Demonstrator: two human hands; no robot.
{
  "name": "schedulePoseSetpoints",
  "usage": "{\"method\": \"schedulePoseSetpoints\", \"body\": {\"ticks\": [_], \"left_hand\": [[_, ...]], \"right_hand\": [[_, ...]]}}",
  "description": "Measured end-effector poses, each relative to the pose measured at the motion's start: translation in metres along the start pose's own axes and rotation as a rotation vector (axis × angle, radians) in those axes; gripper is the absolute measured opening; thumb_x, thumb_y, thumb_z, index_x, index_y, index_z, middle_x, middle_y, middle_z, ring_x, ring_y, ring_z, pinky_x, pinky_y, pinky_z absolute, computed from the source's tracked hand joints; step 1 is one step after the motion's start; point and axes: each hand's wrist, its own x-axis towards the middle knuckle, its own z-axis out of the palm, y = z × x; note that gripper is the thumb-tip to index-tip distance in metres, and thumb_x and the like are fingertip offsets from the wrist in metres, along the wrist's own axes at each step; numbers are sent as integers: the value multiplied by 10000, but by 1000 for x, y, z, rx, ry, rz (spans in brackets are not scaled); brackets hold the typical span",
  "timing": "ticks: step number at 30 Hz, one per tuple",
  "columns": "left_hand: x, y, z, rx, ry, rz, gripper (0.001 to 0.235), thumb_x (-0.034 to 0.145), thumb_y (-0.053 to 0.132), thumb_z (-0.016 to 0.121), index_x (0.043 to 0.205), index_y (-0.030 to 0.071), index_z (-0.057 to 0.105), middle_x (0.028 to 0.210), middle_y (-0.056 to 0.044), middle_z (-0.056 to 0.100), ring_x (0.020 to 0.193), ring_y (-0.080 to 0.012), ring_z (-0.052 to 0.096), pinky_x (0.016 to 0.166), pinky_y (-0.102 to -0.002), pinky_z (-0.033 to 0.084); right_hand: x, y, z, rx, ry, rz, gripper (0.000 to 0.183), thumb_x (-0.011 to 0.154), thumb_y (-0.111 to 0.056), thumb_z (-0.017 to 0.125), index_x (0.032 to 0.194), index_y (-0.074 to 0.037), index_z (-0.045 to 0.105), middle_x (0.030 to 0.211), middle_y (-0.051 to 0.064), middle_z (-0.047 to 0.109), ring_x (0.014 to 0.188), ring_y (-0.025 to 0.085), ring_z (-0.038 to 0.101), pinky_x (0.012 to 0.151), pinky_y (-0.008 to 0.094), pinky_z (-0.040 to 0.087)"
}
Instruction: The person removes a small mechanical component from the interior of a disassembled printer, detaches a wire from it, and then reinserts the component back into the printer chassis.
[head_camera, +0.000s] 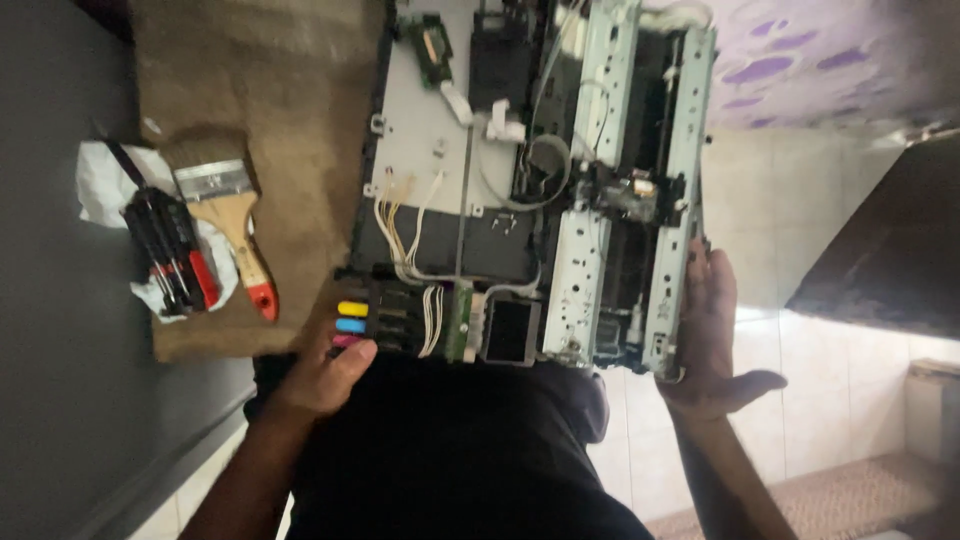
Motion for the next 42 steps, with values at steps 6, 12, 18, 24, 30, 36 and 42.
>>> {"method": "schedulePoseSetpoints", "body": {"ticks": [6,12,18,24,30,36,42], "left_hand": [[-42,-14,16,88,152,-202,517,934,255,566,1410,52,553,1408,-137,639,1311,-255,581,1198,-400,349],[-69,-42,0,72,383,-608,419,853,293,669,1223,96,692,1014,-66,744,972,-183,671,967,-347,485],[-33,-32,-15,107,409,-374,619,874,182,562,1487,109,520,1063,-50,668,904,-157,583,942,-307,458],[-16,-10,-11,77,341,-91,538,874,220,558,1388,62,561,1318,-103,650,1246,-243,605,1129,-406,426],[-9,-16,-14,-3,280,108,569,883,288,577,1402,63,508,1221,-91,637,1140,-215,611,1032,-413,491],[-3,-1,-16,90,244,173,329,875,245,563,1164,89,552,1006,-46,581,925,-176,572,879,-392,493],[-30,46,-9,370,416,-148,83,863,204,634,832,129,617,787,15,592,749,-138,557,729,-323,447]], "right_hand": [[3,-6,-8,152,4,50,1101,932,-829,526,1627,-64,145,1733,189,104,1642,358,88,1362,595,95],[14,6,-8,-13,-19,135,1233,859,-955,378,1614,-32,64,1714,252,46,1622,416,29,1330,580,34],[23,12,2,100,-31,53,1073,927,-899,433,1625,-118,196,1730,207,129,1632,379,115,1342,571,96],[24,10,-12,-87,-34,126,1230,858,-999,332,1608,-60,68,1706,265,57,1616,446,12,1306,580,-14],[37,22,-41,-14,5,50,1165,866,-933,323,1624,-70,131,1706,201,147,1627,348,106,1346,565,55],[40,46,-46,-47,27,89,1126,846,-931,204,1620,-113,199,1708,220,171,1618,393,127,1310,550,50],[40,45,-41,-90,9,3,1074,910,-921,225,1607,-105,231,1687,188,252,1602,370,212,1344,524,107]]}}
